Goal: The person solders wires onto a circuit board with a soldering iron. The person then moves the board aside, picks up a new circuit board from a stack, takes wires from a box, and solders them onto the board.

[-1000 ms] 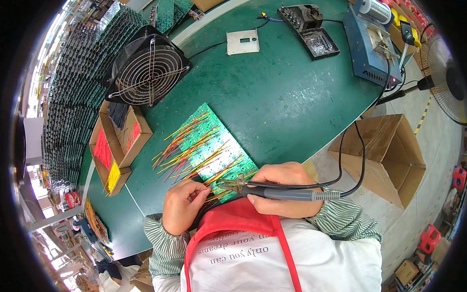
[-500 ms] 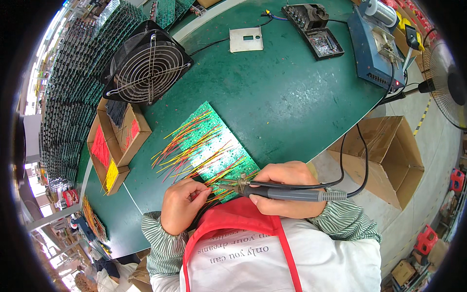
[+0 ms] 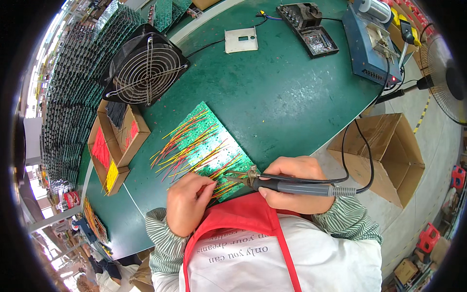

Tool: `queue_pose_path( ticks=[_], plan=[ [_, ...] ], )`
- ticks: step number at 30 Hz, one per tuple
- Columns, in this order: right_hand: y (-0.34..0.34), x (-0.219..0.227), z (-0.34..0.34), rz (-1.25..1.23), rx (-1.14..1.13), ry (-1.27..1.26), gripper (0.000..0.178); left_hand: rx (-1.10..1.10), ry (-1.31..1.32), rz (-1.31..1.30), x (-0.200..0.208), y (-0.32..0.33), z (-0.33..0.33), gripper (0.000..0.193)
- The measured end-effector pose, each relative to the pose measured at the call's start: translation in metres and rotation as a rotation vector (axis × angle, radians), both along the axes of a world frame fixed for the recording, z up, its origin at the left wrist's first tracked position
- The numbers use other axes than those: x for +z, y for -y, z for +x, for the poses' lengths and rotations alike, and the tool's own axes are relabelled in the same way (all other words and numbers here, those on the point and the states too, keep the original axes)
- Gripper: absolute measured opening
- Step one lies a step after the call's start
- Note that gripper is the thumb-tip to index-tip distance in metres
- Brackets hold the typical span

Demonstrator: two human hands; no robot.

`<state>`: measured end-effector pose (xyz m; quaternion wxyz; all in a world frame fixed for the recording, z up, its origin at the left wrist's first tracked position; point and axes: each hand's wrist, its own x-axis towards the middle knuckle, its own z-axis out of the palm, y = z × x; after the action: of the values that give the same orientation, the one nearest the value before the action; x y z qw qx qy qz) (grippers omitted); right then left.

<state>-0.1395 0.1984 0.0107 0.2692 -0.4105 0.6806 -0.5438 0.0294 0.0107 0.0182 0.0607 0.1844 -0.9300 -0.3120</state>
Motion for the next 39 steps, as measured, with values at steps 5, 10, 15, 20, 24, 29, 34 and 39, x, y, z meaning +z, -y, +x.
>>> queue_pose_path(
  ticks=[5, 10, 15, 20, 24, 29, 34, 39],
  plan=[
    [0.000, -0.002, 0.000, 0.002, -0.010, -0.011, 0.016, 0.017, 0.045, 0.082, -0.012, 0.000, -0.004, 0.006],
    [0.003, -0.004, -0.001, 0.019, 0.007, 0.027, 0.016, 0.006, 0.043, 0.051, -0.013, 0.000, -0.006, 0.007],
    [0.004, -0.003, -0.003, 0.016, 0.020, 0.022, 0.016, 0.007, 0.049, 0.013, -0.013, -0.002, -0.006, 0.007],
    [0.001, 0.001, -0.007, 0.001, 0.002, -0.026, 0.016, 0.004, 0.075, 0.003, -0.009, -0.002, -0.007, 0.006],
    [-0.004, 0.004, -0.008, -0.003, -0.012, -0.029, 0.017, 0.053, -0.003, -0.112, 0.011, 0.002, -0.005, 0.008],
    [-0.014, 0.003, -0.011, 0.011, -0.053, -0.016, 0.017, -0.021, -0.043, -0.069, 0.007, -0.005, -0.019, 0.007],
    [-0.015, 0.004, -0.012, 0.029, -0.063, -0.048, 0.016, -0.035, 0.043, 0.018, -0.010, -0.005, -0.024, 0.007],
    [-0.014, 0.001, -0.013, 0.033, -0.056, -0.028, 0.016, -0.046, 0.051, 0.053, -0.012, -0.003, -0.027, 0.007]
  ],
)
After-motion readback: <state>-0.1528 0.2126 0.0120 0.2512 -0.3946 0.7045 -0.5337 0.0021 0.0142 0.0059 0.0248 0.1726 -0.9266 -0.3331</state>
